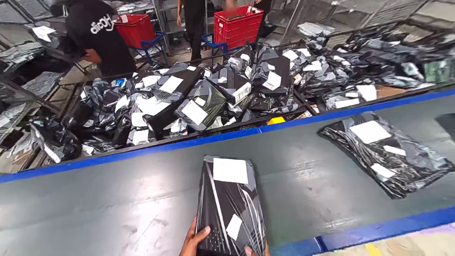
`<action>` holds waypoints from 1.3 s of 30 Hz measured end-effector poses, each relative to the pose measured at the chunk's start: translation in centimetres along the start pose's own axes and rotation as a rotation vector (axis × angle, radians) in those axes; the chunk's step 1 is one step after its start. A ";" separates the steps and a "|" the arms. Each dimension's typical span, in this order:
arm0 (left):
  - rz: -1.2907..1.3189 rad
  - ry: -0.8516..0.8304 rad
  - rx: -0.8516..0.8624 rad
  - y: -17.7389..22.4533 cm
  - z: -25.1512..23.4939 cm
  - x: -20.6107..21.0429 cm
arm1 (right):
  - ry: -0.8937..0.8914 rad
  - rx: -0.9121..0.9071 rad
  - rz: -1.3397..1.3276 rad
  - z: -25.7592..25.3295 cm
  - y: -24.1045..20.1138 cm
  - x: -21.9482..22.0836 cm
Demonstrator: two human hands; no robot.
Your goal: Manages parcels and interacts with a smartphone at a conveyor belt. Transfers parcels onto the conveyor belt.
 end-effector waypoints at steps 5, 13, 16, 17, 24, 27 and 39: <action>0.012 -0.155 0.275 13.7 -3.2 6.1 | 0.074 -0.600 0.182 -10.6 -19.5 0.7; -0.308 -0.344 0.666 52.0 -23.0 26.1 | 0.517 -0.857 0.433 -36.8 -56.2 0.6; -0.326 -0.071 0.885 57.4 -26.6 24.8 | 0.658 -0.892 0.424 -40.6 -61.6 0.2; -0.334 -0.045 0.938 56.4 -26.6 24.3 | 0.610 -0.881 0.402 -40.2 -61.2 0.8; -0.536 -0.239 0.679 26.5 -18.9 10.6 | -0.145 -0.773 0.464 -27.5 -32.9 7.7; -0.507 -0.196 0.465 15.5 -14.8 3.2 | -0.122 -0.587 0.442 -21.0 -19.4 2.3; -0.474 -0.271 -0.202 -3.4 -15.1 13.3 | 0.762 0.052 0.679 -19.0 -4.6 -35.1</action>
Point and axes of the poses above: each hand's wrist, its own z-axis away from the middle knuckle, its own x-axis out of the palm, y = z × x, the point moved 8 cm from there along -z, towards the middle knuckle, and after that the axes turned 14 degrees about z, right-handed, at the moved point
